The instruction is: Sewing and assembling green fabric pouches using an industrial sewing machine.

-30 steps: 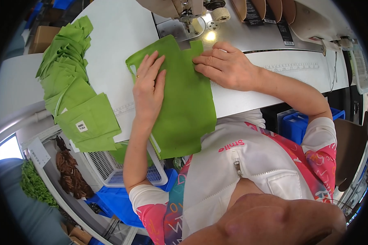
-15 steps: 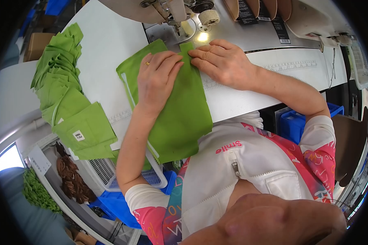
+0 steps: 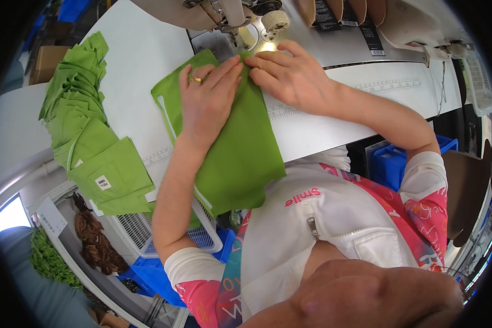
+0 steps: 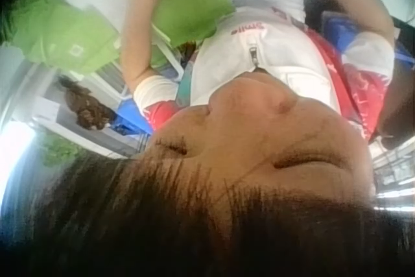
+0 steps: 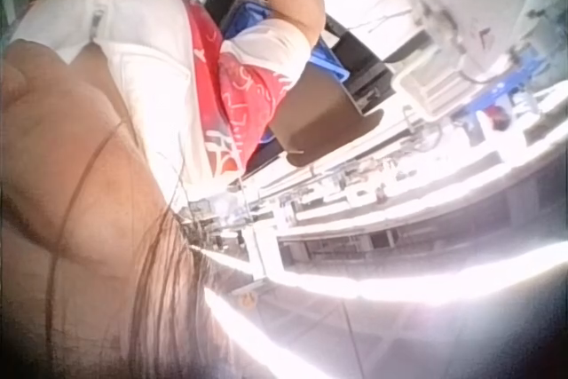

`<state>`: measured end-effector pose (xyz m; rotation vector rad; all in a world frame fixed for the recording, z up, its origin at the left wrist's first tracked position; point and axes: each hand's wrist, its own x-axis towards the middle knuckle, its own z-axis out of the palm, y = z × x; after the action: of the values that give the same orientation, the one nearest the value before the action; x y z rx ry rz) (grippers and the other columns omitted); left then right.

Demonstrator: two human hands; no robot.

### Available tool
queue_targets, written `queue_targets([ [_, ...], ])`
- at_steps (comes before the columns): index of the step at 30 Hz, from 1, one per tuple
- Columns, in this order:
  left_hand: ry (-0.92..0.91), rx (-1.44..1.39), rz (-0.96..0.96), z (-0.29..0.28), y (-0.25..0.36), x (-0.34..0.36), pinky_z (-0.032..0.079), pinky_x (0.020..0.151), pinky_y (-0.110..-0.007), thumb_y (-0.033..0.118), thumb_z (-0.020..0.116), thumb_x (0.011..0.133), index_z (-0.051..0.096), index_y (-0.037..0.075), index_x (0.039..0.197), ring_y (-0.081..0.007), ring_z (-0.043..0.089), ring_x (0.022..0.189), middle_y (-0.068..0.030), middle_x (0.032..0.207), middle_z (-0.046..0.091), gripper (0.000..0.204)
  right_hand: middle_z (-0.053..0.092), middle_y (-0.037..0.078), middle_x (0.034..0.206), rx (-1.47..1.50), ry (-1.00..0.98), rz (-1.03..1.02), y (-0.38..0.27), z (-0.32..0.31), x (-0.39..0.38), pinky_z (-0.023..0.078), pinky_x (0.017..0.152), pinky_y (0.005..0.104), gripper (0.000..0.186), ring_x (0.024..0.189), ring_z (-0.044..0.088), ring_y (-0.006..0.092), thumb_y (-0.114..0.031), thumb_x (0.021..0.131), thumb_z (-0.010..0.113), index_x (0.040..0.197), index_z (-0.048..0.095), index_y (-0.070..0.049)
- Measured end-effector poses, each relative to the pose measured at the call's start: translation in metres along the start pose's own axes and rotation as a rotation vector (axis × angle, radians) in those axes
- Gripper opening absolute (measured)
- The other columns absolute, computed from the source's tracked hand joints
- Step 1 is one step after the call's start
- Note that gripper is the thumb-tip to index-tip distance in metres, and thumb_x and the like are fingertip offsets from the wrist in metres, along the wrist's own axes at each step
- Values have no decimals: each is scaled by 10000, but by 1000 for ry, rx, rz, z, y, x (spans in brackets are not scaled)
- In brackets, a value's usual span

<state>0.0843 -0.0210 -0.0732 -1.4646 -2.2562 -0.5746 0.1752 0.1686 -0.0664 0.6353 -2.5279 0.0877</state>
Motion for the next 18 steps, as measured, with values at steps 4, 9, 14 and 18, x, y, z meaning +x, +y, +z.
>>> queue_targets([
  [4,13,-4,-9,6,-13,11,346,959,-444,154,675,803,678,125,1022,-158,569,905,69,1118,643,221,657,78,1043,-34,14,-72,19,11,14,424,809,338,136,947,611,181,-131,753,600,866,582,-58],
  [9,20,-21,-38,8,-17,16,353,954,-437,149,653,828,678,118,1020,-176,579,905,59,1104,655,197,669,63,930,-25,121,-53,23,19,16,407,768,311,87,857,607,168,-130,739,598,790,567,-67],
  [14,13,-49,-28,9,-18,19,379,927,-380,133,657,823,684,116,1010,-175,585,889,41,1100,668,190,653,38,884,2,108,-42,26,20,17,402,756,311,76,828,596,172,-126,736,595,787,578,-73],
  [18,17,-118,-11,15,-26,22,380,921,-386,151,663,813,675,96,1021,-186,584,880,23,1102,664,216,644,37,868,12,117,-55,30,24,16,413,743,312,85,807,589,182,-133,737,593,801,592,-76],
])
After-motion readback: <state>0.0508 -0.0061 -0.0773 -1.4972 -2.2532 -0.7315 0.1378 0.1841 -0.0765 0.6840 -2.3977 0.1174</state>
